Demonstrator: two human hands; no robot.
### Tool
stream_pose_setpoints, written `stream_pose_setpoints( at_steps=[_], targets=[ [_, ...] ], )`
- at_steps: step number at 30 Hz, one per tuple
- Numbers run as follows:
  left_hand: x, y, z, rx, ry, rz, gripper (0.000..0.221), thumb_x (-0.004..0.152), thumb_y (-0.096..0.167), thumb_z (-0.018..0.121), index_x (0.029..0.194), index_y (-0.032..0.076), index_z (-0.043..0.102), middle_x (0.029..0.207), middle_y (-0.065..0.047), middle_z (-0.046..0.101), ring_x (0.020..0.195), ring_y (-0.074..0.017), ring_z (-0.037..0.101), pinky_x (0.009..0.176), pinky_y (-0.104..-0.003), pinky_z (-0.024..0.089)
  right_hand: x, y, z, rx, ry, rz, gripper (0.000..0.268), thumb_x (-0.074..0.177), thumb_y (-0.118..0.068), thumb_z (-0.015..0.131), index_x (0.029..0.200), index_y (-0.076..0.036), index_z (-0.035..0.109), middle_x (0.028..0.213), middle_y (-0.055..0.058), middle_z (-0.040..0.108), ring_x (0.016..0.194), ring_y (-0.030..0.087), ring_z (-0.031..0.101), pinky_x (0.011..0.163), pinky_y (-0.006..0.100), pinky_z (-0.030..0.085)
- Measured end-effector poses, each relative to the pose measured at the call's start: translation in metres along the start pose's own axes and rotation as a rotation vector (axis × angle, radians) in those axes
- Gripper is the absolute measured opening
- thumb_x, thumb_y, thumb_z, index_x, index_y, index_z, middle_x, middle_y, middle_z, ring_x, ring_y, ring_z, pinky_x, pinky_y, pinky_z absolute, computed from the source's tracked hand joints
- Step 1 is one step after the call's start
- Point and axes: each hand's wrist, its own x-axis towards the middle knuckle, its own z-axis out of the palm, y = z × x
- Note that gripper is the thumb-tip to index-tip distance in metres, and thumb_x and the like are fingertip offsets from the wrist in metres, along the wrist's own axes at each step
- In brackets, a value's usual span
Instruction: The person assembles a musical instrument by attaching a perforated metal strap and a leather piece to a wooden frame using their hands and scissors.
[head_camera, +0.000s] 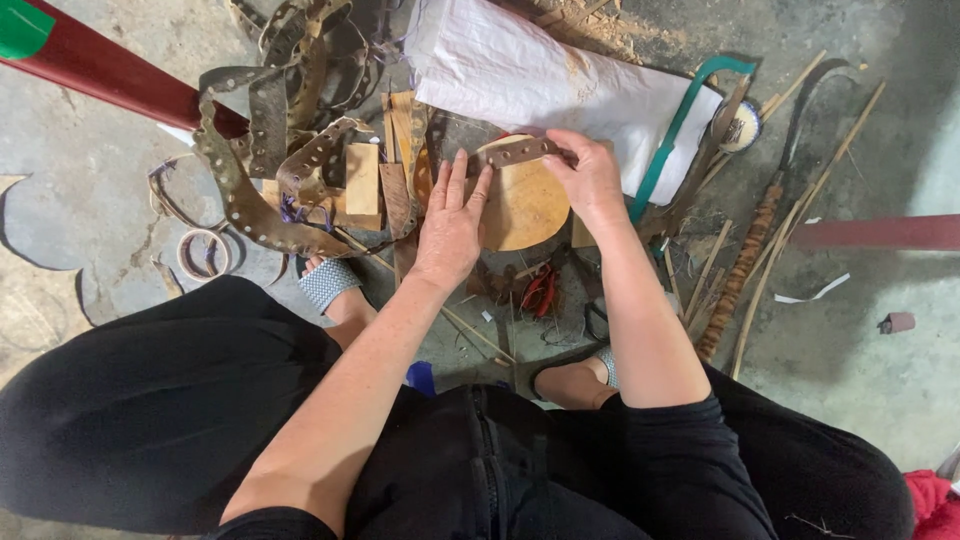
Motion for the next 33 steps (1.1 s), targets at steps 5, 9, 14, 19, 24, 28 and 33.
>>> stream_pose_setpoints(
  at_steps=[5, 9, 14, 19, 24, 28, 33],
  targets=[
    [0.001, 0.001, 0.008, 0.084, 0.026, -0.040, 0.087, 0.092, 0.027, 0.067, 0.167, 0.024, 0.022, 0.171, -0.018, 0.001, 0.158, -0.0392, 0.011, 0.126, -0.044, 0.025, 0.006, 0.004, 0.014, -0.144, 0.093, -0.023, 0.039, 0.086, -0.016, 0.086, 0.122, -0.015, 0.074, 0.109, 0.010, 0.077, 0.101, 0.024, 0.074, 0.077, 0.030, 0.062],
    [0.000, -0.001, 0.014, 0.069, 0.018, -0.052, 0.088, 0.093, 0.025, 0.066, 0.167, 0.023, 0.018, 0.170, -0.020, -0.001, 0.158, -0.0387, 0.010, 0.127, -0.043, 0.024, 0.009, 0.003, 0.016, -0.323, 0.104, -0.096, 0.038, 0.087, -0.023, 0.085, 0.122, -0.018, 0.074, 0.108, 0.009, 0.075, 0.099, 0.029, 0.073, 0.079, 0.038, 0.062],
    [0.000, 0.005, 0.009, 0.107, -0.013, -0.071, 0.087, 0.092, 0.033, 0.067, 0.166, 0.026, 0.022, 0.170, -0.018, 0.003, 0.154, -0.0400, 0.024, 0.121, -0.049, 0.030, 0.007, 0.004, 0.019, -0.372, 0.128, -0.077, 0.038, 0.086, -0.025, 0.086, 0.121, -0.019, 0.073, 0.106, 0.008, 0.074, 0.098, 0.029, 0.072, 0.081, 0.038, 0.060],
    [0.004, 0.010, -0.003, 0.129, -0.066, -0.090, 0.088, 0.090, 0.033, 0.068, 0.165, 0.027, 0.023, 0.171, -0.016, 0.001, 0.155, -0.0408, 0.014, 0.123, -0.055, 0.021, 0.009, 0.008, 0.022, -0.401, 0.113, -0.038, 0.039, 0.085, -0.025, 0.084, 0.121, -0.017, 0.071, 0.108, 0.009, 0.072, 0.099, 0.031, 0.072, 0.081, 0.038, 0.060],
    [0.005, 0.022, -0.017, 0.127, -0.077, -0.095, 0.081, 0.093, 0.016, 0.060, 0.166, 0.023, 0.026, 0.172, -0.016, -0.009, 0.158, -0.0397, -0.003, 0.125, -0.054, 0.015, 0.003, -0.004, 0.023, -0.293, 0.111, 0.048, 0.041, 0.085, -0.019, 0.081, 0.124, -0.016, 0.068, 0.111, 0.013, 0.073, 0.104, 0.033, 0.071, 0.085, 0.039, 0.060],
    [0.004, 0.026, -0.017, 0.146, -0.137, -0.055, 0.081, 0.095, 0.011, 0.050, 0.167, 0.014, 0.014, 0.172, -0.014, -0.009, 0.158, -0.0374, -0.007, 0.126, -0.052, 0.010, -0.003, -0.015, 0.020, -0.224, 0.132, -0.020, 0.045, 0.086, -0.013, 0.083, 0.128, -0.013, 0.068, 0.116, 0.017, 0.071, 0.110, 0.037, 0.068, 0.089, 0.041, 0.058],
    [0.002, 0.027, -0.019, 0.116, -0.157, -0.056, 0.083, 0.095, 0.010, 0.046, 0.168, 0.014, 0.007, 0.173, -0.012, -0.007, 0.158, -0.0377, -0.008, 0.127, -0.052, 0.009, -0.004, -0.004, 0.025, -0.170, 0.154, -0.034, 0.044, 0.086, -0.014, 0.084, 0.127, -0.012, 0.069, 0.116, 0.014, 0.070, 0.113, 0.035, 0.068, 0.092, 0.039, 0.057]
  ],
)
